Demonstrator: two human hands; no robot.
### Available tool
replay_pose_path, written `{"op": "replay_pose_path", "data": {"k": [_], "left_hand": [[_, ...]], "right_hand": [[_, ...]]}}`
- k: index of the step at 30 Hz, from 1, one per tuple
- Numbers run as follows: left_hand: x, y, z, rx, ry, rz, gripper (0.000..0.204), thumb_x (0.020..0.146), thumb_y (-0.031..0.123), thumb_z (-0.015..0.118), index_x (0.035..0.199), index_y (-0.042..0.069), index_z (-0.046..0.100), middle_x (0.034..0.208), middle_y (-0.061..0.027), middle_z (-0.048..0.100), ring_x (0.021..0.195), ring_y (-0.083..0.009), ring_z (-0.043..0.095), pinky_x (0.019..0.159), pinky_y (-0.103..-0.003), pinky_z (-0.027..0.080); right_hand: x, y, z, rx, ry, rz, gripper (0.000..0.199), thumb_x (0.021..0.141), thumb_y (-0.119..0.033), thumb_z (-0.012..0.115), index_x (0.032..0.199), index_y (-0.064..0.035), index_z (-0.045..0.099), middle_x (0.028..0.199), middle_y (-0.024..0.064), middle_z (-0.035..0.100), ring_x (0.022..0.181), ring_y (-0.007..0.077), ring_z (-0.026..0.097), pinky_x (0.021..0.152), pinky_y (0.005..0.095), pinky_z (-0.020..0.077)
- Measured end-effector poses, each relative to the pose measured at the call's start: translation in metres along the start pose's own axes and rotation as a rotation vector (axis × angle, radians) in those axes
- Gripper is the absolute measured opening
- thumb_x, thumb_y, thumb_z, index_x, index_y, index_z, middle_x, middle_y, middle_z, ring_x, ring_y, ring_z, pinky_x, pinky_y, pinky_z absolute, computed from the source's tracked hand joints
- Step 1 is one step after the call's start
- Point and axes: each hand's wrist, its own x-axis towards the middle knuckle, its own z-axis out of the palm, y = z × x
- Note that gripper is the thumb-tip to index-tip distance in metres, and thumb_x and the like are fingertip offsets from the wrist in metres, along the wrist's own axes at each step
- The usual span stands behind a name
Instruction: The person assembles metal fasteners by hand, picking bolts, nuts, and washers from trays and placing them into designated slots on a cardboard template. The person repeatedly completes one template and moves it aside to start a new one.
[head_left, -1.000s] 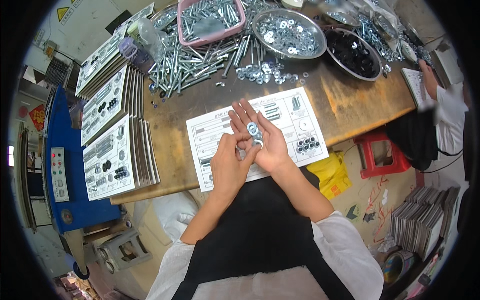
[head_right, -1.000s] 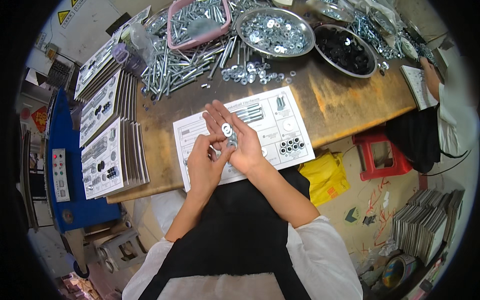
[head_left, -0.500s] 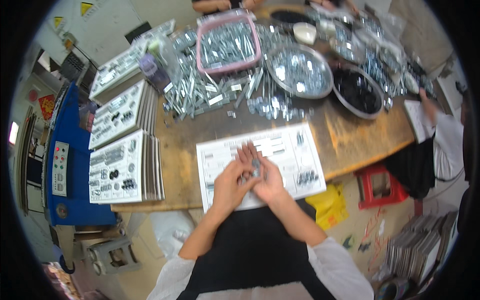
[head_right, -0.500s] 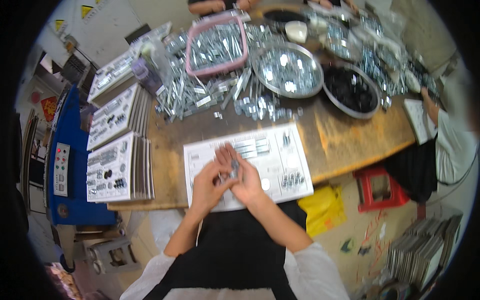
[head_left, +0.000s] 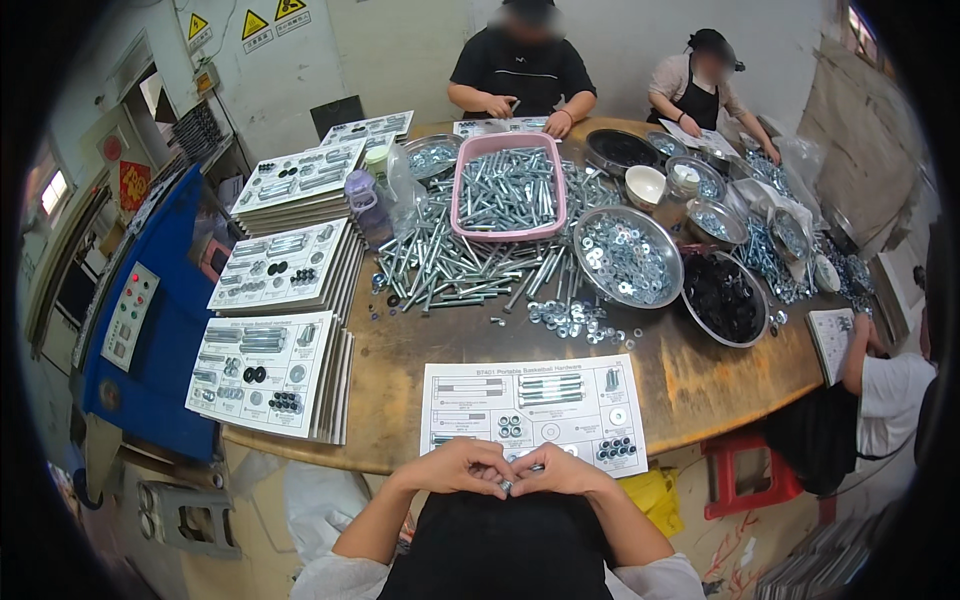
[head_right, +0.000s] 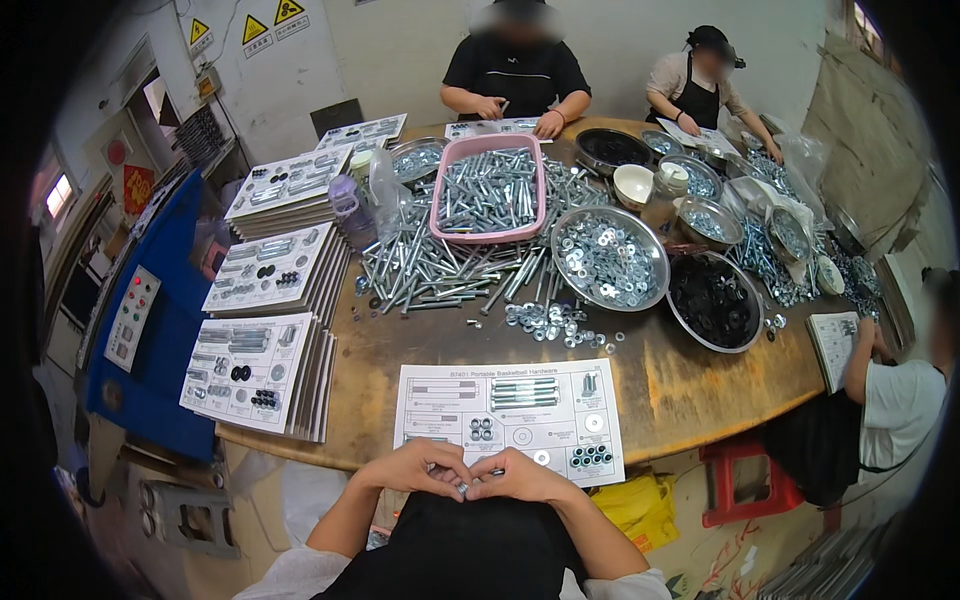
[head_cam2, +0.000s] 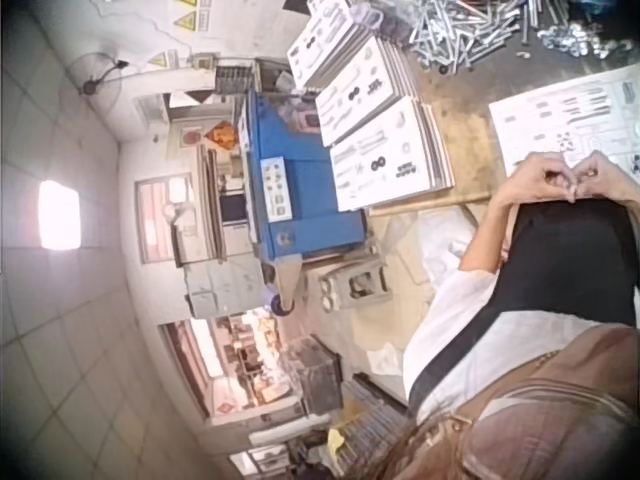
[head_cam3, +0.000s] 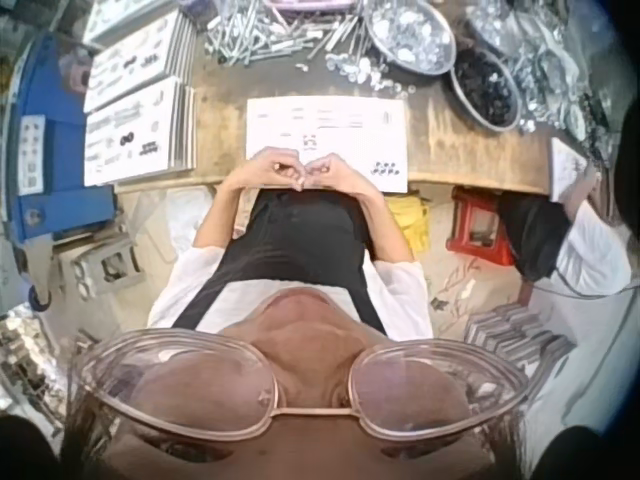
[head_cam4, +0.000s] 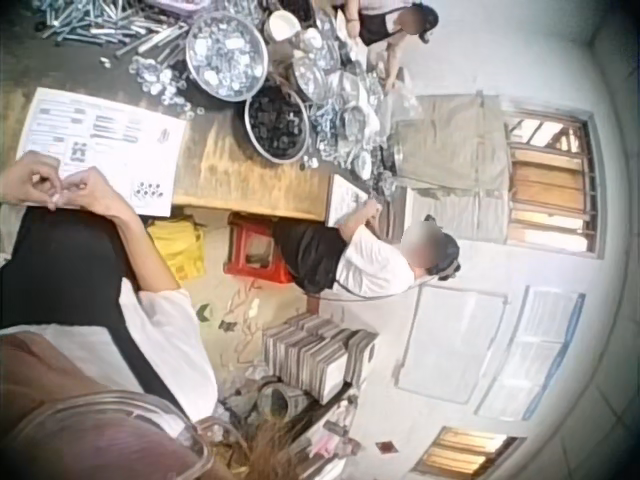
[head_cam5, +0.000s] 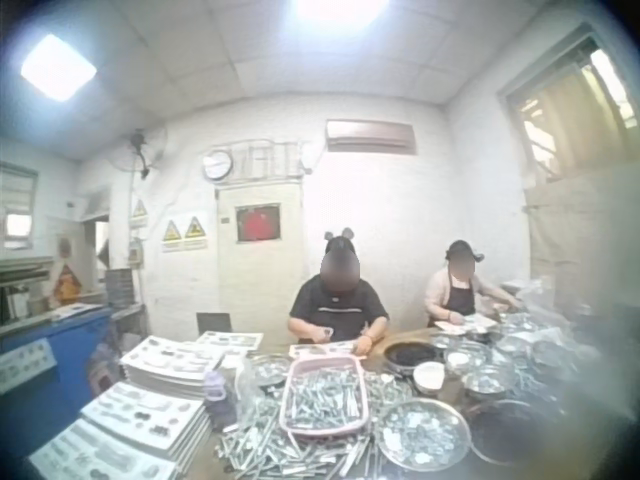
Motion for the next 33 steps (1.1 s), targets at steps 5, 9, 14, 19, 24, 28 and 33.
{"op": "replay_pose_path", "data": {"k": [5,9,14,19,24,28,33], "left_hand": [[0.003,-0.001,-0.003,0.056,-0.045,0.034,0.021,0.077,0.013,0.08,0.097,0.01,0.074,0.074,0.0016,0.057,0.064,-0.0087,0.049,0.058,-0.025,0.039],[0.003,-0.003,0.001,0.102,0.215,0.103,0.026,0.076,0.015,0.08,0.1,0.009,0.072,0.078,-0.0001,0.06,0.068,-0.0119,0.054,0.061,-0.026,0.043],[-0.001,-0.004,0.01,0.648,0.608,0.496,0.032,0.068,0.009,0.082,0.098,0.009,0.071,0.084,-0.0048,0.065,0.07,-0.0213,0.062,0.058,-0.031,0.05],[-0.001,0.01,0.018,0.709,0.763,0.664,0.035,0.063,0.009,0.084,0.097,0.009,0.073,0.083,-0.0037,0.065,0.067,-0.018,0.062,0.056,-0.029,0.05],[-0.002,0.002,0.024,0.682,0.823,0.709,0.037,0.062,0.009,0.085,0.097,0.01,0.074,0.082,-0.0012,0.065,0.067,-0.0147,0.061,0.054,-0.026,0.048],[-0.003,-0.006,0.028,0.633,0.864,0.714,0.037,0.061,0.011,0.086,0.096,0.011,0.074,0.083,-0.0001,0.065,0.067,-0.0135,0.062,0.054,-0.025,0.048],[-0.001,-0.003,0.021,0.643,0.769,0.704,0.033,0.062,0.007,0.084,0.094,0.006,0.074,0.088,-0.0058,0.065,0.073,-0.0166,0.064,0.061,-0.025,0.05]], "right_hand": [[-0.004,-0.01,0.003,-0.118,0.01,0.06,0.027,0.079,-0.026,0.08,0.096,-0.0058,0.075,0.063,-0.0047,0.047,0.063,0.0051,0.04,0.06,0.0222,0.034],[-0.005,-0.011,0.005,-0.125,0.217,-0.029,0.023,0.083,-0.017,0.076,0.101,-0.0046,0.075,0.078,0.0016,0.066,0.073,0.0047,0.053,0.068,0.0211,0.0434],[-0.007,-0.017,0.022,-0.213,0.519,-0.153,0.023,0.083,-0.007,0.073,0.106,-0.0044,0.073,0.066,-0.0038,0.056,0.064,0.0042,0.045,0.058,0.0213,0.0415],[-0.017,-0.043,0.046,-0.104,0.594,-0.259,0.025,0.078,-0.005,0.077,0.103,-0.004,0.073,0.061,-0.006,0.043,0.058,0.0026,0.032,0.05,0.0212,0.0281],[-0.016,-0.035,0.05,-0.094,0.598,-0.296,0.028,0.076,-0.005,0.079,0.104,-0.0053,0.074,0.058,-0.008,0.038,0.055,0.0018,0.026,0.049,0.0215,0.0218],[-0.014,-0.032,0.048,-0.086,0.571,-0.259,0.028,0.075,-0.006,0.08,0.103,-0.005,0.074,0.059,-0.0078,0.039,0.056,0.0019,0.027,0.05,0.0211,0.023],[-0.012,-0.028,0.05,-0.069,0.596,-0.275,0.028,0.074,-0.007,0.082,0.101,-0.0044,0.074,0.057,-0.0081,0.039,0.055,0.0017,0.028,0.05,0.0208,0.0239]]}}
